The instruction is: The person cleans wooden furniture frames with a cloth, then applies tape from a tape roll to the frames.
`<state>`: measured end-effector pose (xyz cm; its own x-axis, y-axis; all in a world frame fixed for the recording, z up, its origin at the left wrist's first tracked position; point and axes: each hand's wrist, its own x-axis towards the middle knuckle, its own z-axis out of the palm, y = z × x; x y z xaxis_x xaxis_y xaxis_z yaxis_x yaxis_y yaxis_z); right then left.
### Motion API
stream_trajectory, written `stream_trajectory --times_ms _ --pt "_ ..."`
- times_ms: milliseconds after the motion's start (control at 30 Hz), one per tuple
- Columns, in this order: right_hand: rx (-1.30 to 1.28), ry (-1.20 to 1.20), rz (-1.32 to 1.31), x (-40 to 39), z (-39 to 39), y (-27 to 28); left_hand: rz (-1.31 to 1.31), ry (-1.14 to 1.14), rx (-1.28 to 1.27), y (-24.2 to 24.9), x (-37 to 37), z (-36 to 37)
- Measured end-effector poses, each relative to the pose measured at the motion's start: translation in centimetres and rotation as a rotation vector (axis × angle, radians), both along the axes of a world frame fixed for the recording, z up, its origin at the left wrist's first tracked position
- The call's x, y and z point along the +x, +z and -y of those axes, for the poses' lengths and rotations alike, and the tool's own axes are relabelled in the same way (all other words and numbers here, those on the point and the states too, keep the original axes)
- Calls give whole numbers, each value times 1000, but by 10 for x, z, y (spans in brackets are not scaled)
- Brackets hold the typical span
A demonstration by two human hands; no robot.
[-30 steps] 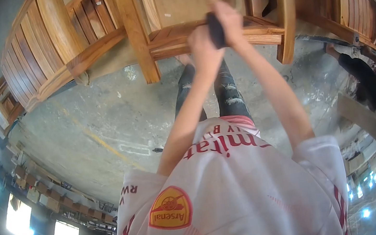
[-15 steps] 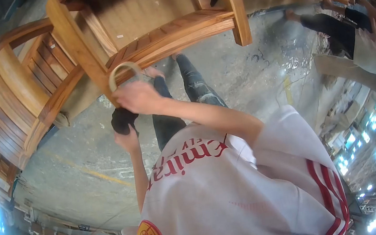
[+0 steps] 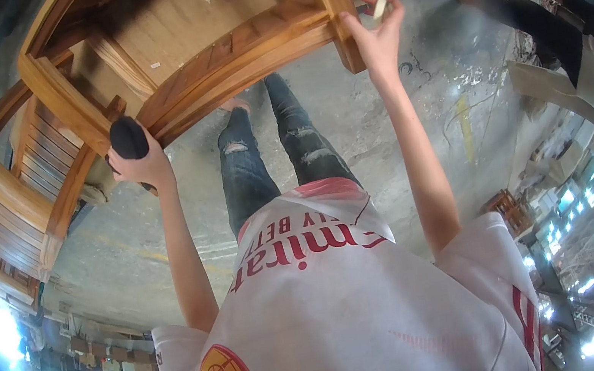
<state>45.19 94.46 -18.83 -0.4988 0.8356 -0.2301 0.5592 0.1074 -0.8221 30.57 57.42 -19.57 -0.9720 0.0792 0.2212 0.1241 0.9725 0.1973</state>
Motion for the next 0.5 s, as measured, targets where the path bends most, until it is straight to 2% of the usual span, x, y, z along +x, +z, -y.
stream_trajectory --times_ms 67,133,267,500 --pt "-142 -16 -20 0 1 -9 -47 -18 74 -8 3 10" --pt "-350 -75 -51 -6 5 -2 -79 -31 24 -11 4 9" --pt "-385 14 108 -3 -2 -12 -114 -38 -19 -21 3 16" --pt "-571 -53 222 -19 -8 -3 -130 -18 -60 -22 5 11"
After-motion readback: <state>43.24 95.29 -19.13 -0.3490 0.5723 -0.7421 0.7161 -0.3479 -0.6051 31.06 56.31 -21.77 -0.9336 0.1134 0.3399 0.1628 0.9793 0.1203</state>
